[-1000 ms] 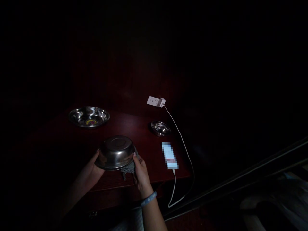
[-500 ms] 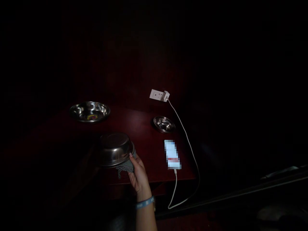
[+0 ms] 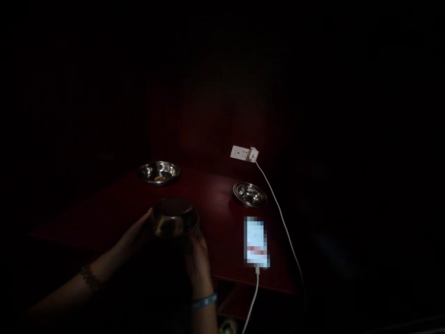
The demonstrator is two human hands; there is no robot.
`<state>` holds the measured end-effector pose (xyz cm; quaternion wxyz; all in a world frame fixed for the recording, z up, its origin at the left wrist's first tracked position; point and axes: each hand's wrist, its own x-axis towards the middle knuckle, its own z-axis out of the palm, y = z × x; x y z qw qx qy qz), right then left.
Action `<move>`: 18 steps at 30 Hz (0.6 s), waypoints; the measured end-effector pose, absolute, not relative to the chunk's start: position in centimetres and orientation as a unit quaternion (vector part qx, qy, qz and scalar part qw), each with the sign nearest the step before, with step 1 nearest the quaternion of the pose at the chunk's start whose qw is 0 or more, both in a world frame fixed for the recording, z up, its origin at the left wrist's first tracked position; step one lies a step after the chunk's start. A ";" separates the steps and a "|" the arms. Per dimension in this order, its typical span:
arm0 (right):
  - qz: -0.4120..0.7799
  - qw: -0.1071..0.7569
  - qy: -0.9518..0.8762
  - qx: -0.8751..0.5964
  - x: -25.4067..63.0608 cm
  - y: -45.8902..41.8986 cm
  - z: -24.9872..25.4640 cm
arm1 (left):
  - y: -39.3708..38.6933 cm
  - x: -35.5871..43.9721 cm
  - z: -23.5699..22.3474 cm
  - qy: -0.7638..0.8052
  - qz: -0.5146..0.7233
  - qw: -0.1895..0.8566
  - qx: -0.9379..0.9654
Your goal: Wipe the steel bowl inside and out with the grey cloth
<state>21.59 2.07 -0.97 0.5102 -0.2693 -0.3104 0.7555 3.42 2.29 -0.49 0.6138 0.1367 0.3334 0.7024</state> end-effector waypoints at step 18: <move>0.486 0.593 -0.392 -0.508 20.1 1.4 -1.6 | 3.7 1.3 0.7 0.390 0.618 0.653 0.198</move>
